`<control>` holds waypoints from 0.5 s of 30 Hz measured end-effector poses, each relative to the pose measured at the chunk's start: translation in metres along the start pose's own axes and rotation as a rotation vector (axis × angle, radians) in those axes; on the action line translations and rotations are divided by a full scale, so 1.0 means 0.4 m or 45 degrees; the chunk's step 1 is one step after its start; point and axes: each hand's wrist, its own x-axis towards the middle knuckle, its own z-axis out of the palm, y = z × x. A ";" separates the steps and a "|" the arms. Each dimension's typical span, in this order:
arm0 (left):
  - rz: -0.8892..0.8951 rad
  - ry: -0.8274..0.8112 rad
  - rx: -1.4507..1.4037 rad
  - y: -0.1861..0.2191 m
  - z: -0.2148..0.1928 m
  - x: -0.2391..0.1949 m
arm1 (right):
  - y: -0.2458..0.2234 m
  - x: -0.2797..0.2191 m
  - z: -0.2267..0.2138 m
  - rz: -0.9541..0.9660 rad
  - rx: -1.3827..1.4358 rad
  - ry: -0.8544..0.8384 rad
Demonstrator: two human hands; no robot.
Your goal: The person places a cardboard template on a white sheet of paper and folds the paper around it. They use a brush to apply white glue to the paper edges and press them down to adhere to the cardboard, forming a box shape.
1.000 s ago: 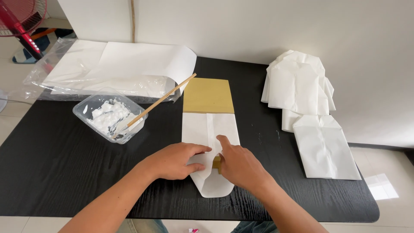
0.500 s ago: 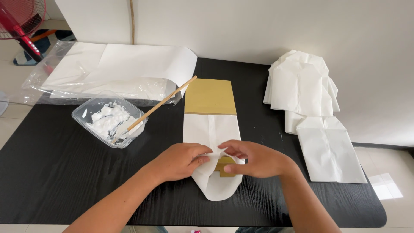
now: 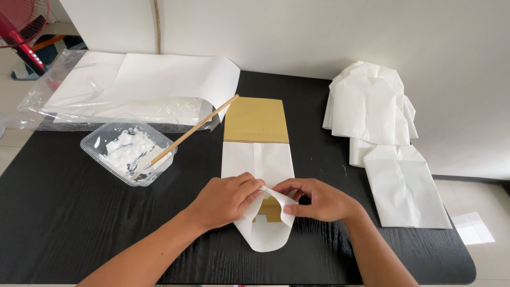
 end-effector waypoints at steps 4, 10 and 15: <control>0.047 0.106 -0.068 -0.004 0.021 0.001 | 0.019 -0.003 0.007 0.016 -0.027 0.034; -0.078 0.193 -0.352 -0.030 0.053 0.008 | 0.040 0.002 0.028 0.055 0.003 0.224; -0.373 -0.147 -0.560 -0.063 0.011 0.009 | 0.046 0.016 0.042 0.112 -0.109 0.373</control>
